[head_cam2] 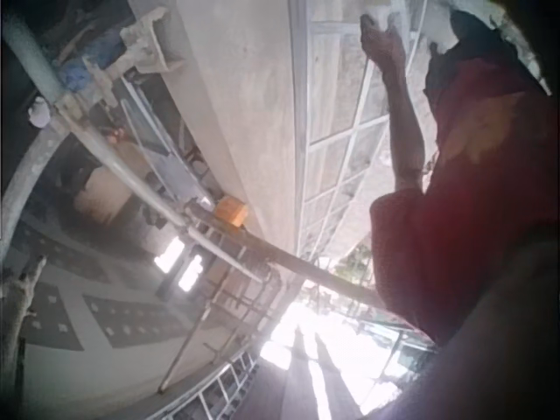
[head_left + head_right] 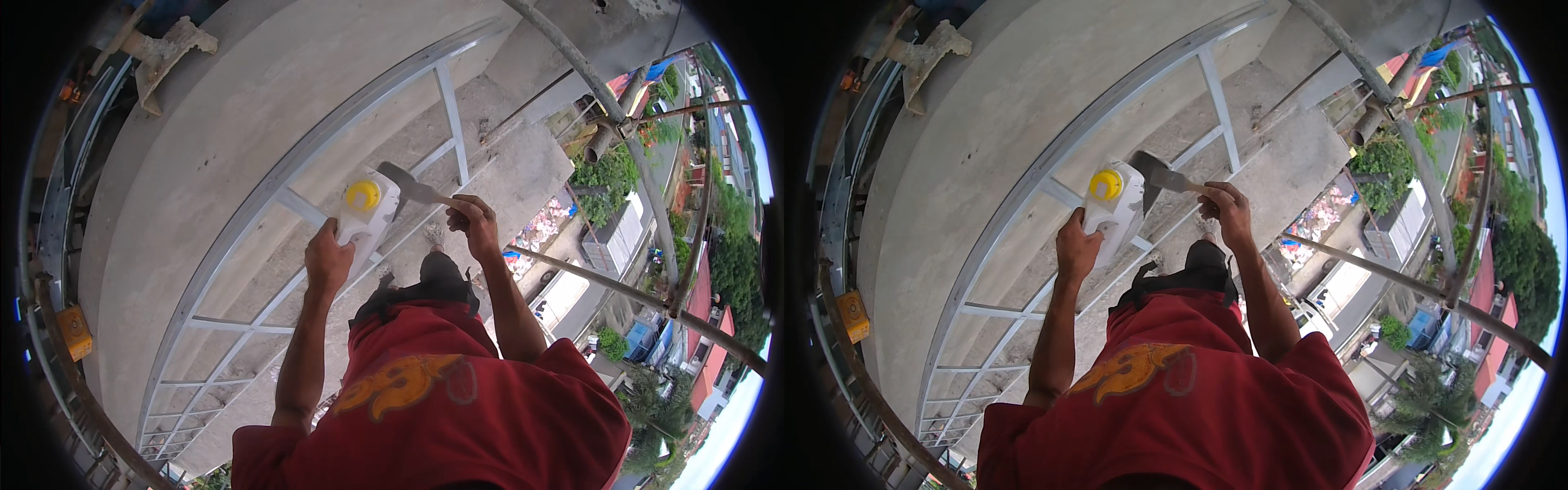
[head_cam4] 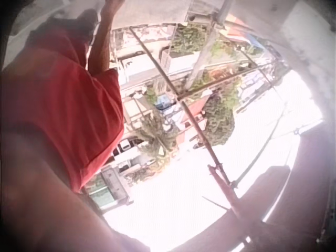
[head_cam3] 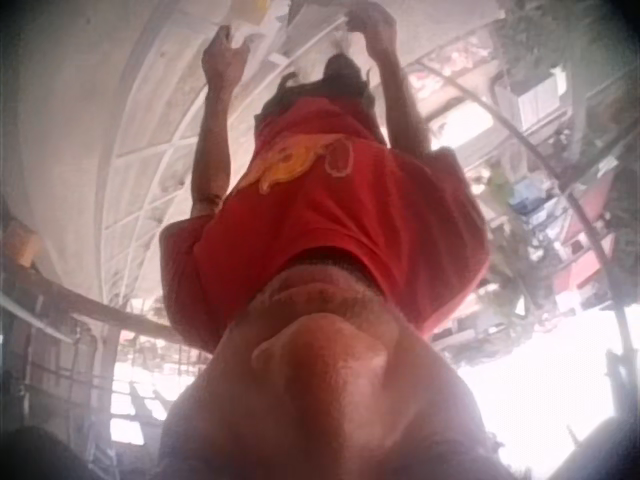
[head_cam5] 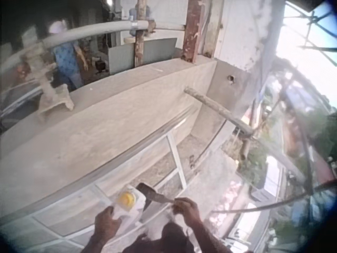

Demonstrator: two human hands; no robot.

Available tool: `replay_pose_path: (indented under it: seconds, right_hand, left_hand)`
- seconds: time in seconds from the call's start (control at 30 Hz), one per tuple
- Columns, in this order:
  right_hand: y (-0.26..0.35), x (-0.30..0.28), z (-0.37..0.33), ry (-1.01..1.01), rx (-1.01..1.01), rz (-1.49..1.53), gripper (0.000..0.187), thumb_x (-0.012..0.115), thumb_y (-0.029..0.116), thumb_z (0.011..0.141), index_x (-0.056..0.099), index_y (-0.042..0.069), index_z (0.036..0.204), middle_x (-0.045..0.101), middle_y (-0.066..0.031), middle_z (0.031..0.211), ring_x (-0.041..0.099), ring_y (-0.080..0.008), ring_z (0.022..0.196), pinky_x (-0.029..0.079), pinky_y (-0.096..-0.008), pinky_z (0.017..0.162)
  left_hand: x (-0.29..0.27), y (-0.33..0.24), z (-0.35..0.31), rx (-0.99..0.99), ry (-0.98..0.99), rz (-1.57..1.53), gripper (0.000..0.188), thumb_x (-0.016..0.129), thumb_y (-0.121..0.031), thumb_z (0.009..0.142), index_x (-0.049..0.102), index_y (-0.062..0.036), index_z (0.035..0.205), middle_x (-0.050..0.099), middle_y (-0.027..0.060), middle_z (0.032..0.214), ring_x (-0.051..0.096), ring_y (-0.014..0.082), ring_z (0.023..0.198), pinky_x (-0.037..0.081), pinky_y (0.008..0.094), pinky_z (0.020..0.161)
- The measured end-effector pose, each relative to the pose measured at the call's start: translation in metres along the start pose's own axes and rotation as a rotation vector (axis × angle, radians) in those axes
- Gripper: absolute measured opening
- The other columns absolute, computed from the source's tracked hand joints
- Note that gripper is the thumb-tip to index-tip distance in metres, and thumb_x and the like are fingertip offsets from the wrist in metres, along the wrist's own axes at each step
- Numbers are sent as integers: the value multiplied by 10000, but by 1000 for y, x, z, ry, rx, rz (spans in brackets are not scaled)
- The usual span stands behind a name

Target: The person applies a white adhesive from a plastic bottle onto metal framing on a concrete surface using a small brush. They repeatedly dip the brush into the bottle and spread the adhesive along the frame joints. The person then moves along scaffolding to reach other sections.

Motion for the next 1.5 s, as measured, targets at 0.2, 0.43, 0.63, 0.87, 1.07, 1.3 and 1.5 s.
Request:
replay_pose_path:
  seconds: [0.2, 0.43, 0.63, 0.87, 1.07, 1.3, 1.5]
  right_hand:
    - [33, -11, 54, 123, 43, -658, 272, 622, 213, 840, 718, -5, 972, 672, -77, 709, 628, -140, 573, 512, -290, 533]
    - [69, -96, 142, 58, 37, -212, 312, 602, 164, 852, 636, -41, 1085, 665, -96, 810, 628, -155, 660, 491, -298, 541]
    - [62, -147, 249, -14, -7, 157, 387, 517, 93, 875, 548, -17, 1244, 661, -104, 929, 599, -140, 677, 478, -287, 587]
    - [62, -146, 433, -364, -374, -654, 484, 427, 95, 897, 524, 78, 1371, 647, -206, 1010, 649, -334, 920, 522, -404, 793]
    - [40, -74, 436, -213, -462, -659, 445, 408, 7, 824, 606, 32, 1222, 610, -308, 1013, 577, -489, 991, 474, -500, 886]
    - [40, -62, 404, 288, -245, -866, 424, 485, 19, 832, 687, 121, 1190, 648, -210, 1148, 622, -358, 1079, 479, -401, 957]
    - [122, -153, 485, -395, -125, -792, 359, 485, 151, 849, 716, 174, 1122, 684, -230, 1029, 648, -428, 978, 520, -482, 857]
  left_hand:
    - [16, -20, 25, -111, -59, 124, 334, 649, -96, 730, 595, -37, 1054, 672, 220, 1019, 629, 430, 969, 493, 499, 836]
    - [9, -27, 45, -305, -244, -70, 309, 611, -38, 707, 588, 15, 1011, 671, 238, 926, 653, 425, 870, 503, 469, 779]
    - [16, -45, 30, -360, -290, 129, 231, 626, -68, 762, 578, 20, 970, 659, 226, 825, 658, 393, 730, 496, 470, 678]
    - [38, -48, 13, -511, -210, 117, 222, 647, -102, 795, 598, 15, 978, 665, 200, 816, 655, 354, 728, 497, 443, 680]
    - [46, -67, 19, -570, -213, 115, 228, 650, -110, 796, 609, 17, 981, 672, 198, 837, 657, 346, 742, 502, 437, 696]
    - [60, -88, 35, -595, -226, 115, 228, 641, -98, 781, 608, 21, 973, 667, 191, 820, 655, 331, 721, 503, 430, 666]
    - [62, -101, 36, -625, -248, 57, 228, 626, -82, 762, 601, 19, 965, 662, 197, 796, 650, 326, 695, 502, 430, 654]
Point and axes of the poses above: each hand's wrist, its own z-axis towards the middle knuckle, its own x-axis out of the palm, y = z × x, the point moved 6 cm from there along z, towards the middle knuckle
